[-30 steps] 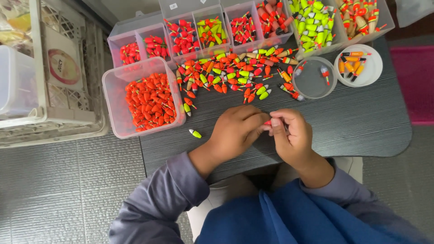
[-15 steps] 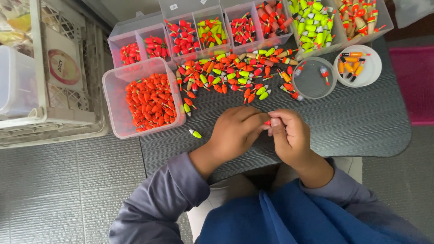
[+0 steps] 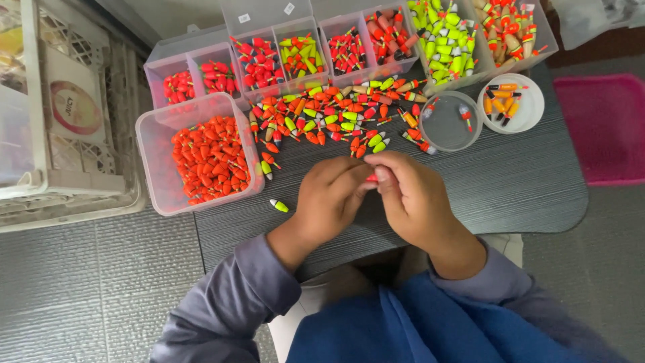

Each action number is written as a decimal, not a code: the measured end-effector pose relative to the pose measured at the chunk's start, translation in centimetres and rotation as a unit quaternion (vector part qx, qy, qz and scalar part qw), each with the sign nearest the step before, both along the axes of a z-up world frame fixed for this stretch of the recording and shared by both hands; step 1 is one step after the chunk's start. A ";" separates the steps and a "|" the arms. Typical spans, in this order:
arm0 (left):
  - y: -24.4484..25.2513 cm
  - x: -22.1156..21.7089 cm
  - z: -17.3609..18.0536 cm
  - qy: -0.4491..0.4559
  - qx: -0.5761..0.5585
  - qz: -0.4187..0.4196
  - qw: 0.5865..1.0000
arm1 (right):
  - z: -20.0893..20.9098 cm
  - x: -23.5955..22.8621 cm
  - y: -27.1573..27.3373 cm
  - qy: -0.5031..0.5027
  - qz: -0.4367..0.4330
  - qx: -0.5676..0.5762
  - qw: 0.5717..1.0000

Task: The person sits at a table and assembles small, colorful fishing floats by hand. They pick up individual float bodies and caps from a pile on the table and snap them together, placing the finished items into a clear plastic container.

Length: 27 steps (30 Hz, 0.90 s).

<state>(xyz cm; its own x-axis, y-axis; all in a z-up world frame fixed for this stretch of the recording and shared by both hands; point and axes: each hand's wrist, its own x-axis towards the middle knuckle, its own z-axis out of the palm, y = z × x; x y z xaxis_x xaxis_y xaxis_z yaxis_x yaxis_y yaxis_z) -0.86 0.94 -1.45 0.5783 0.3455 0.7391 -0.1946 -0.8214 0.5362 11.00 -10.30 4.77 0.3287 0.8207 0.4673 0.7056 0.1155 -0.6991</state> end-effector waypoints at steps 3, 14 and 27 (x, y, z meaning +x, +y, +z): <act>0.7 -0.4 0.2 -0.060 0.006 0.020 0.998 | 1.0 -0.7 1.1 -0.044 0.027 0.027 0.998; 1.5 -1.2 0.9 -0.005 0.117 0.020 0.993 | -1.6 -0.6 0.3 -0.001 0.070 0.090 0.993; 1.3 -0.8 2.1 0.010 0.000 -0.030 0.999 | -1.8 -0.4 0.5 0.091 0.036 0.066 0.993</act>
<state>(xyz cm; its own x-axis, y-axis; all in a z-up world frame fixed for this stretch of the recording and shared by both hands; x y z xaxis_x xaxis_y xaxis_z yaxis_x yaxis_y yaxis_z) -1.65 2.25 0.65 0.6131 0.3094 0.7269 -0.2330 -0.8084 0.5406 10.59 -9.82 2.94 0.3601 0.7810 0.5103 0.5556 0.2599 -0.7898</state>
